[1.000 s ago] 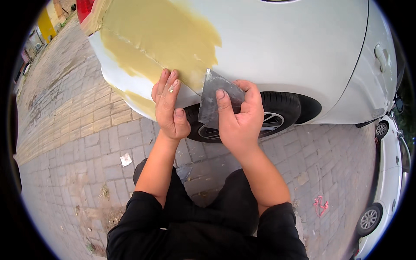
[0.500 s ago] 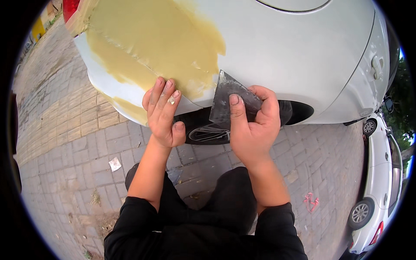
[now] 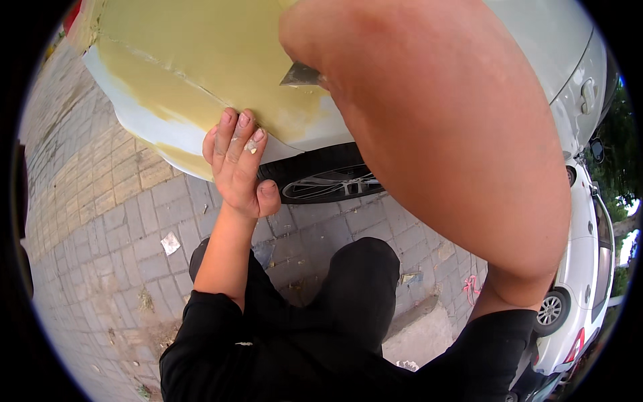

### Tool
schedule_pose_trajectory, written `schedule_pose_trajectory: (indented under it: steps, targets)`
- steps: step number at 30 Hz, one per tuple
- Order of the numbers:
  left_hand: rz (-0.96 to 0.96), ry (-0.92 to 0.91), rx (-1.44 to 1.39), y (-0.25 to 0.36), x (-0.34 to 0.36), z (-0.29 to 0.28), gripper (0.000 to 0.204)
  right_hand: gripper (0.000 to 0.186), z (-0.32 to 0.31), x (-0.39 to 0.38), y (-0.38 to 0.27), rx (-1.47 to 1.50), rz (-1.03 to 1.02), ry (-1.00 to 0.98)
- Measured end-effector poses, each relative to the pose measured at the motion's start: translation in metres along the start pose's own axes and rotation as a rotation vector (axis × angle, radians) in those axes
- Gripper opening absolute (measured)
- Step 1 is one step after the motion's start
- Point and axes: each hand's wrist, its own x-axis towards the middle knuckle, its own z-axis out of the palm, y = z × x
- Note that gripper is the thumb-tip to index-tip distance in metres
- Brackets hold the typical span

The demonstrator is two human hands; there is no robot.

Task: The person applies a beige body filler to the rear bumper of a white car using a metal scraper. They spread the filler over a damaged area and smooth the surface, occasionally touching the car with their hand to check the application.

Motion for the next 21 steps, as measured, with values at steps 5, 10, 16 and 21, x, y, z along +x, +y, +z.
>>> schedule_pose_trajectory:
  steps: [5, 10, 16, 21]
  targets:
    - [-0.005, 0.002, 0.005, -0.001, -0.001, 0.001, 0.055, 0.024, -0.001, 0.017, -0.002, -0.123, -0.073, -0.104]
    - [-0.026, -0.018, -0.006, 0.002, 0.0, -0.002, 0.054, 0.023, 0.001, 0.022, -0.009, -0.18, -0.085, -0.157]
    - [-0.089, 0.033, -0.037, 0.008, 0.005, 0.0, 0.049, 0.023, -0.001, 0.028, -0.014, -0.226, -0.09, -0.204]
    - [-0.104, 0.035, -0.065, 0.008, 0.007, -0.003, 0.049, 0.022, -0.005, 0.035, -0.019, -0.251, -0.096, -0.239]
